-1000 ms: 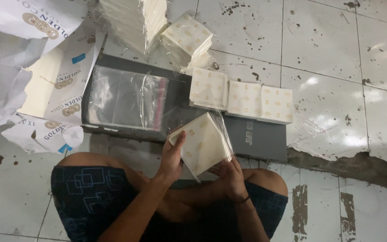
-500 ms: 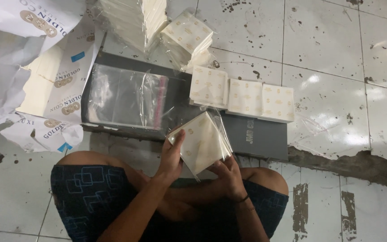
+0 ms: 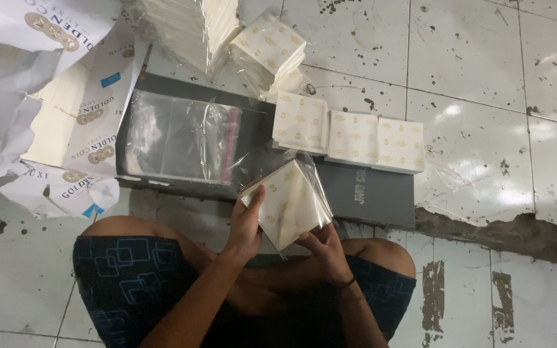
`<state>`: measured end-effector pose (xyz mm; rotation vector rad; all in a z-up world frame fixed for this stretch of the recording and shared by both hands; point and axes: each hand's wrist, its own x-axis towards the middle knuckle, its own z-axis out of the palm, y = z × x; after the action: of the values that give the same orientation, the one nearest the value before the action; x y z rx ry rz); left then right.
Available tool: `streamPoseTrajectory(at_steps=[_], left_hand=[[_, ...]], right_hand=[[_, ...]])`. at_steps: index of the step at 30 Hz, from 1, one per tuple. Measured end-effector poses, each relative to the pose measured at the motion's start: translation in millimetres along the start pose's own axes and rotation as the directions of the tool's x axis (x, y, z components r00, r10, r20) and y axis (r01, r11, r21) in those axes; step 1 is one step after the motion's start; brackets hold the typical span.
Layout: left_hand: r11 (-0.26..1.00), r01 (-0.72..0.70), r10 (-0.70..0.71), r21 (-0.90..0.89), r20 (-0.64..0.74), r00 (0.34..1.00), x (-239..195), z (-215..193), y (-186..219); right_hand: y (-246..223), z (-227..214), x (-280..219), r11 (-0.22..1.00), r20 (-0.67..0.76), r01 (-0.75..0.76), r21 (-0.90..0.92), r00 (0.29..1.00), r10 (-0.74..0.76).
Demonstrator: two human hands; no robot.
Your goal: The person sits on the floor and repeatedly picks up small white rectangular items, places them into clear plastic bags, and stacks the sealed packages on a gray box. The person handles the items by hand and arranges them in neat piles.
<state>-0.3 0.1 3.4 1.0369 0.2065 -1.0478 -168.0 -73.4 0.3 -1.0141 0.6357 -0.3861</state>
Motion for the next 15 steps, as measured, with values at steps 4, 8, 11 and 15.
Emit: streamPoseTrajectory(at_steps=[4, 8, 11, 15], left_hand=[[0.999, -0.036, 0.035, 0.007, 0.042, 0.999, 10.5, -11.8, -11.3], [0.997, -0.068, 0.068, 0.024, 0.014, 0.998, 14.1, -15.6, -16.5], [0.999, -0.047, 0.047, 0.018, 0.007, 0.999, 11.9, -15.0, -14.6], [0.999, -0.038, 0.039, 0.007, -0.024, 0.999, 11.6, -15.8, -16.0]], right_hand=[[17.9, -14.4, 7.2, 1.000, -0.018, 0.011, 0.018, 1.000, -0.011], [12.2, -8.6, 8.5, 1.000, 0.005, 0.017, -0.015, 1.000, -0.017], [10.6, -5.8, 12.2, 0.998, 0.043, 0.050, -0.026, 0.998, -0.049], [11.7, -7.1, 7.2, 0.999, 0.033, 0.031, -0.024, 0.999, -0.030]])
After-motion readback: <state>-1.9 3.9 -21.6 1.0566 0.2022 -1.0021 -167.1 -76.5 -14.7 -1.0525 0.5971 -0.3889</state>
